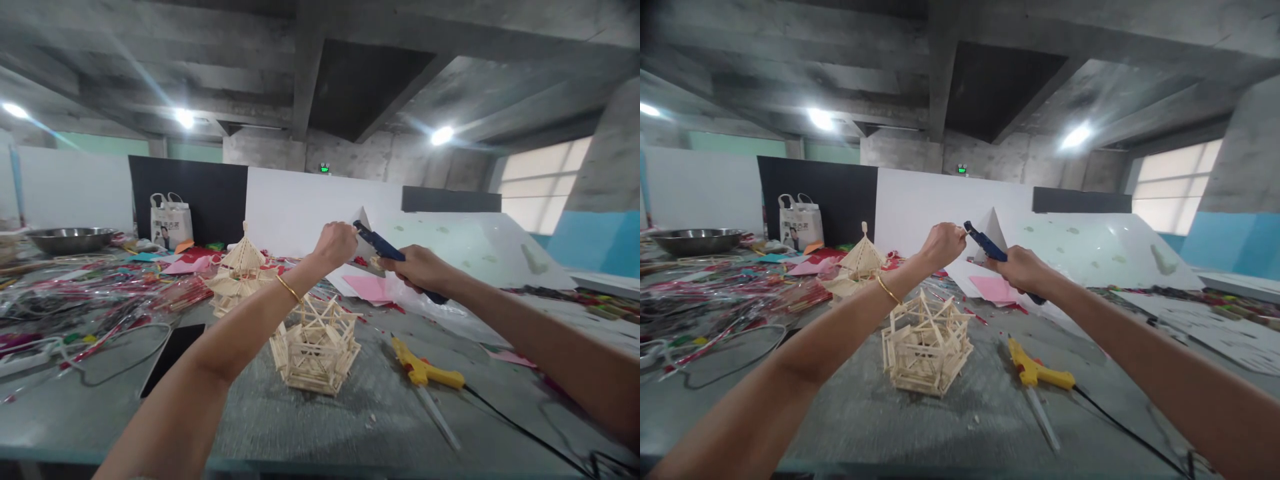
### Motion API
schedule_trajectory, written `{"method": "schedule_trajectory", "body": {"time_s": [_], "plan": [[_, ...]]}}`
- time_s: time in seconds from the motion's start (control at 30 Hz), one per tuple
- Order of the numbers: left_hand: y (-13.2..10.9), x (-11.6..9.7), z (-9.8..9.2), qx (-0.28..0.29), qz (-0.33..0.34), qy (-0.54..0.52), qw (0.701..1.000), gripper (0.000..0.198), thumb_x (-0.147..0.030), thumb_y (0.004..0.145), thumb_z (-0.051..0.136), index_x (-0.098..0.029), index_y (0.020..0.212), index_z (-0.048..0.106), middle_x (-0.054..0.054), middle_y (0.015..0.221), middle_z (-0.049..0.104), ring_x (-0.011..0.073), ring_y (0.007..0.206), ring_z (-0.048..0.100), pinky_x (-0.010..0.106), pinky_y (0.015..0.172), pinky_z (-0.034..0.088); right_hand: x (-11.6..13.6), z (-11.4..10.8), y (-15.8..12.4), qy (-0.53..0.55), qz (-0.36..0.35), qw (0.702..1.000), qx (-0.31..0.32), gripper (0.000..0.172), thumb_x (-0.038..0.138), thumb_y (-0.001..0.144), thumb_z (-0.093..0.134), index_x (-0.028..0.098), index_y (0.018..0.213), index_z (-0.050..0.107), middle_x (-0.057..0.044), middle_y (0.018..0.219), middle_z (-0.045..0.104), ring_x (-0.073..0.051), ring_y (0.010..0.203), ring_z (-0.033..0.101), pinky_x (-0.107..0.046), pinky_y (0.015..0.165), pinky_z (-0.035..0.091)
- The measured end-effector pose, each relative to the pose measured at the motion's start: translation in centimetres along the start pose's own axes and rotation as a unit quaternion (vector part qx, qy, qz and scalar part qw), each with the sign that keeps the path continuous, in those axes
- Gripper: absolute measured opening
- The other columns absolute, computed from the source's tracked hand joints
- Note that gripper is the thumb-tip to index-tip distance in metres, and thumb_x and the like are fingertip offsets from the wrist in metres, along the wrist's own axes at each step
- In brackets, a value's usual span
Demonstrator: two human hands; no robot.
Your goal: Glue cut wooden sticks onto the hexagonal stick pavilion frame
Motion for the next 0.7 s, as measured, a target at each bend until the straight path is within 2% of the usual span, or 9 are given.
{"method": "schedule_trajectory", "body": {"time_s": [0.3, 0.53, 0.7], "plan": [[0.36, 0.46, -0.51, 0.015, -0.026, -0.075, 0.997, 0.029, -0.017, 0.074, 0.044, -0.013, 0.081, 0.071, 0.011, 0.082, 0.07, 0.0201, 0.078, 0.062, 0.029, 0.072, 0.043, -0.75, 0.44, 0.18, 0.063, -0.013, 0.997, 0.033, 0.036, 0.036, 0.084, 0.052, 0.016, 0.055, 0.046, 0.001, 0.042, 0.048, -0.009, 0.035, 0.045, -0.021, 0.04, 0.037], [0.45, 0.43, -0.25, 0.014, -0.026, -0.079, 0.996, 0.031, -0.017, 0.074, 0.042, -0.012, 0.083, 0.072, 0.013, 0.082, 0.07, 0.0219, 0.078, 0.062, 0.031, 0.072, 0.043, -0.5, 0.21, -0.06, 0.001, -0.017, 1.0, 0.015, 0.041, 0.042, 0.084, 0.052, 0.016, 0.053, 0.044, 0.0, 0.04, 0.046, -0.009, 0.033, 0.043, -0.022, 0.039, 0.034], [0.44, 0.05, -0.21, 0.014, -0.014, -0.051, 0.999, 0.031, -0.016, 0.078, 0.041, -0.01, 0.086, 0.07, 0.015, 0.085, 0.07, 0.0224, 0.082, 0.063, 0.031, 0.074, 0.044, -0.36, 0.21, 0.01, -0.011, 0.01, 1.0, -0.008, 0.038, 0.042, 0.084, 0.05, 0.017, 0.055, 0.045, 0.001, 0.039, 0.044, -0.01, 0.03, 0.041, -0.024, 0.037, 0.034]]}}
Point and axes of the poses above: each hand's wrist, its own y-axis towards the middle knuckle, its own z-axis out of the palm, x = y × z, the point moved 2 cm from there along y, towards the middle knuckle
